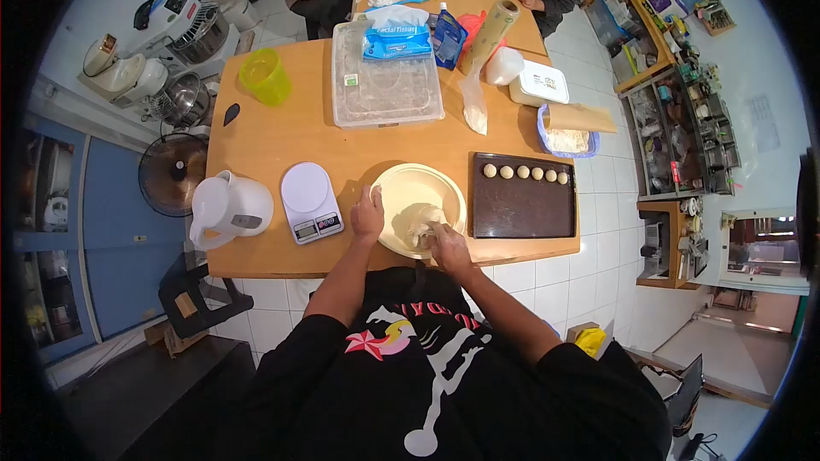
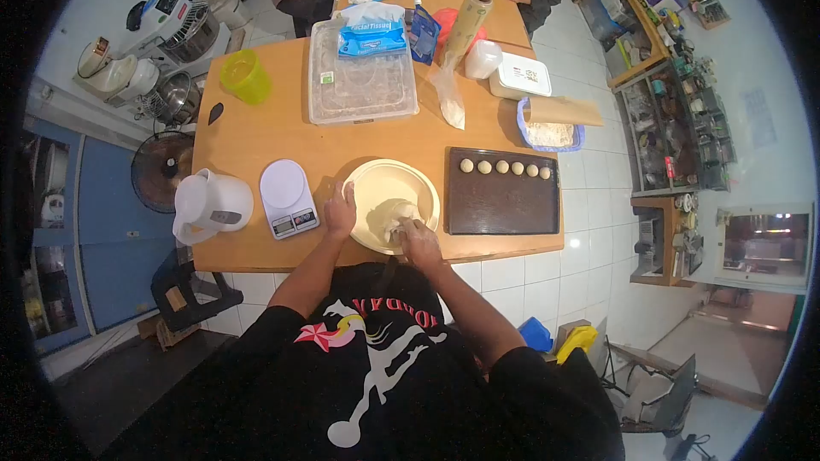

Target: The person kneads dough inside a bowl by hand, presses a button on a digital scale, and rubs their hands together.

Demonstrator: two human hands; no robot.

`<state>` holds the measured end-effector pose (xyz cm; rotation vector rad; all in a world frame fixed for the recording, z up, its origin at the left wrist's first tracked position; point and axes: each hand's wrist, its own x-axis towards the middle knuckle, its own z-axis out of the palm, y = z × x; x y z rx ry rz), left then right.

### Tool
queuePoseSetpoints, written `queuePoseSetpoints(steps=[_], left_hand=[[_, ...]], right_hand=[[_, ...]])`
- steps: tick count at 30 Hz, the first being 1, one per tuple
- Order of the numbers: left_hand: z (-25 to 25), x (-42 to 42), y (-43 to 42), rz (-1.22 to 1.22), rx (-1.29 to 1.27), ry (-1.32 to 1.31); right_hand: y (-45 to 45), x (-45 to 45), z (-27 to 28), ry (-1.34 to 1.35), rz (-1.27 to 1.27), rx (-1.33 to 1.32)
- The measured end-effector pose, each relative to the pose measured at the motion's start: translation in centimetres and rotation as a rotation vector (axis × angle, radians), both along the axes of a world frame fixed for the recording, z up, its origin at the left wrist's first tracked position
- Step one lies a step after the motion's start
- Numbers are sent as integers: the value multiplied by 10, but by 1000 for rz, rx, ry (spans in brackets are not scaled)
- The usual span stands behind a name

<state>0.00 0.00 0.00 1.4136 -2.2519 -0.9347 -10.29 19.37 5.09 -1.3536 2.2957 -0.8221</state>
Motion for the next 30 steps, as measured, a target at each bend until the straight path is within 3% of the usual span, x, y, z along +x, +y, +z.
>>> queuePoseSetpoints(steps=[5,8,11,12,15,17,19,22,28,30], left_hand=[[-3,-6,1,29,8,-70],[0,-2,3,30,9,-57],[-4,-1,5,17,-68,75],[-3,-1,7,19,-50,41],[-4,-2,3,39,-44,-27],[-9,-2,4,40,-80,-27],[-11,0,3,16,-69,-39],[-14,-1,0,-5,-76,-46],[-10,-2,1,-21,-25,-12],[-5,-2,2,4,-16,3]], right_hand=[[-15,-4,8,-121,-257,130],[-23,-14,-24,-17,-325,141],[-46,-38,-31,-261,-299,480],[-51,-39,-32,-201,-289,524],[-55,-33,-34,-11,-159,454],[-64,-43,-42,-155,-180,550],[-74,-36,-18,74,-21,620],[-89,-41,-17,102,68,664],[-84,-34,-37,91,-137,520],[-81,-49,-38,-77,-15,543]])
